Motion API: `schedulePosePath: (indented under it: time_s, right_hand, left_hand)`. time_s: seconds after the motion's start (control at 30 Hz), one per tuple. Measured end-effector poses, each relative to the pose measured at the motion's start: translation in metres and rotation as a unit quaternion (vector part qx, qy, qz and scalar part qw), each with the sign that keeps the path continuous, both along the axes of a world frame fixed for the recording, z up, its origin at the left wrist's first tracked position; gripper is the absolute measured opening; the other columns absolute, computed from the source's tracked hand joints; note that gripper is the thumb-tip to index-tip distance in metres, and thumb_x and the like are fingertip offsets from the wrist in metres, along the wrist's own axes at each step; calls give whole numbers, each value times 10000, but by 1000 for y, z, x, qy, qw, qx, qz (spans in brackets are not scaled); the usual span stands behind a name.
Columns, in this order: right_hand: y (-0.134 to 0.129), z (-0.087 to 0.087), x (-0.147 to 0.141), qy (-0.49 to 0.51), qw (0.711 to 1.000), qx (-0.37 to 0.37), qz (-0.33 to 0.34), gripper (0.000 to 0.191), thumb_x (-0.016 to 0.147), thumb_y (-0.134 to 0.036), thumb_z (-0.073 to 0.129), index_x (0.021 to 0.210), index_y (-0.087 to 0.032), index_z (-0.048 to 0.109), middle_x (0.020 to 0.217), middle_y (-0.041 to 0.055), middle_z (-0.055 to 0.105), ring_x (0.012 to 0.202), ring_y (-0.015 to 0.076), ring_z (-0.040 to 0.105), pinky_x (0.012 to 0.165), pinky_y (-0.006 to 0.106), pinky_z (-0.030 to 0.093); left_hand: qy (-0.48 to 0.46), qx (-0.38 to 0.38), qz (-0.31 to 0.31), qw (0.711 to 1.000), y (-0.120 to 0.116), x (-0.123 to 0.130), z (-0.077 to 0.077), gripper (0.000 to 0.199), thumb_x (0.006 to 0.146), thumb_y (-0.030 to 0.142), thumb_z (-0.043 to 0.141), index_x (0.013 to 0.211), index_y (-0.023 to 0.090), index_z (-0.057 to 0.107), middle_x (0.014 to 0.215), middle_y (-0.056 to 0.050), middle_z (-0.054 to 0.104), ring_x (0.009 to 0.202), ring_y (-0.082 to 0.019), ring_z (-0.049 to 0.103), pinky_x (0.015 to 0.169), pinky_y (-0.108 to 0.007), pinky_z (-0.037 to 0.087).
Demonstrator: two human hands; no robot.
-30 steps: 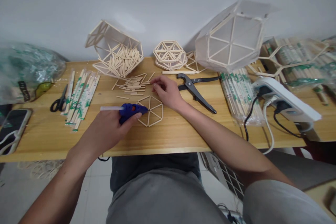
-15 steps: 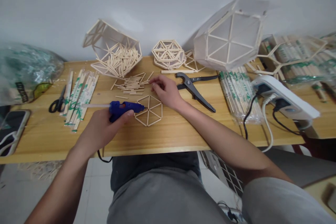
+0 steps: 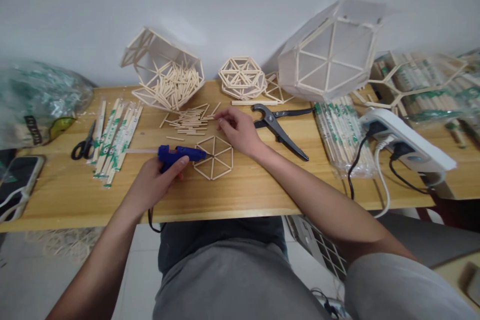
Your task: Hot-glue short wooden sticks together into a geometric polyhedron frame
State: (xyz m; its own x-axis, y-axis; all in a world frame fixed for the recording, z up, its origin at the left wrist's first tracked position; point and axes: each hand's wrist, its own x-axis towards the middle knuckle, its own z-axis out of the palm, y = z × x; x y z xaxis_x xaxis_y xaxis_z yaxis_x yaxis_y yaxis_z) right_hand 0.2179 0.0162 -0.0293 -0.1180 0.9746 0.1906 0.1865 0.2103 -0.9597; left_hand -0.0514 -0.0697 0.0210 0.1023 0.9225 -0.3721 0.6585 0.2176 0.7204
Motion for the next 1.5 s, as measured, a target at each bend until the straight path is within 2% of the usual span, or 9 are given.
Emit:
schedulePosePath:
  time_s: [0.2,0.43,0.6,0.77,0.93,1.1,1.27,1.5]
  right_hand:
    - [0,-1,0,-1,1000,-3,1,146,928,-204,603,984,-240,732,754,-16,762,676,166,660,720,310,545]
    - [0,0,-1,-1,1000,-5,7,154,935,-198,596,996,-236,733,766,-15,758,692,168,662,732,313,555]
    - [0,2,0,-6,1000,-7,10,166,937,-161,594,995,-232,733,776,-11,758,713,171,674,755,318,558]
    - [0,1,0,-1,1000,-6,8,166,930,-164,599,990,-233,737,768,-16,760,701,169,664,739,313,557]
    - [-1,1,0,-6,1000,-12,13,175,943,-163,598,1013,-226,746,791,-4,763,744,182,680,760,324,557]
    - [0,1,0,-2,1000,-3,13,168,934,-161,596,1002,-221,737,770,-14,759,708,170,662,751,313,554]
    - [0,1,0,-11,1000,6,18,168,947,-177,580,1016,-210,730,778,-16,756,705,160,658,744,299,542]
    - [0,3,-1,-15,1000,-3,18,168,938,-167,584,1011,-208,730,792,-4,761,728,172,682,767,313,542]
  left_hand:
    - [19,32,-14,999,1,4,6,552,945,695,669,625,249,604,536,-27,607,552,-196,572,485,-292,415]
    - [29,36,-7,999,0,4,6,555,930,683,692,604,257,549,520,-15,577,545,-192,552,478,-293,402]
    - [13,28,-2,1000,0,-1,3,518,945,668,693,659,238,652,539,-26,620,524,-187,574,471,-283,421]
    - [-6,0,15,1000,-2,-5,-4,545,955,703,700,728,210,759,503,-15,590,461,-174,555,448,-281,429]
    - [-51,-39,26,998,0,-3,-8,550,969,694,703,741,197,763,495,-18,593,428,-168,556,428,-276,428]
    - [-74,-62,26,995,0,-6,-10,572,964,707,721,742,182,766,486,-27,603,404,-158,535,409,-268,409]
    - [-85,-55,40,994,0,-6,-14,543,958,677,720,765,172,767,532,-51,667,391,-149,528,400,-263,402]
    - [-82,-49,50,994,3,-1,-13,533,942,675,719,716,192,740,510,-51,648,391,-158,537,399,-268,404]
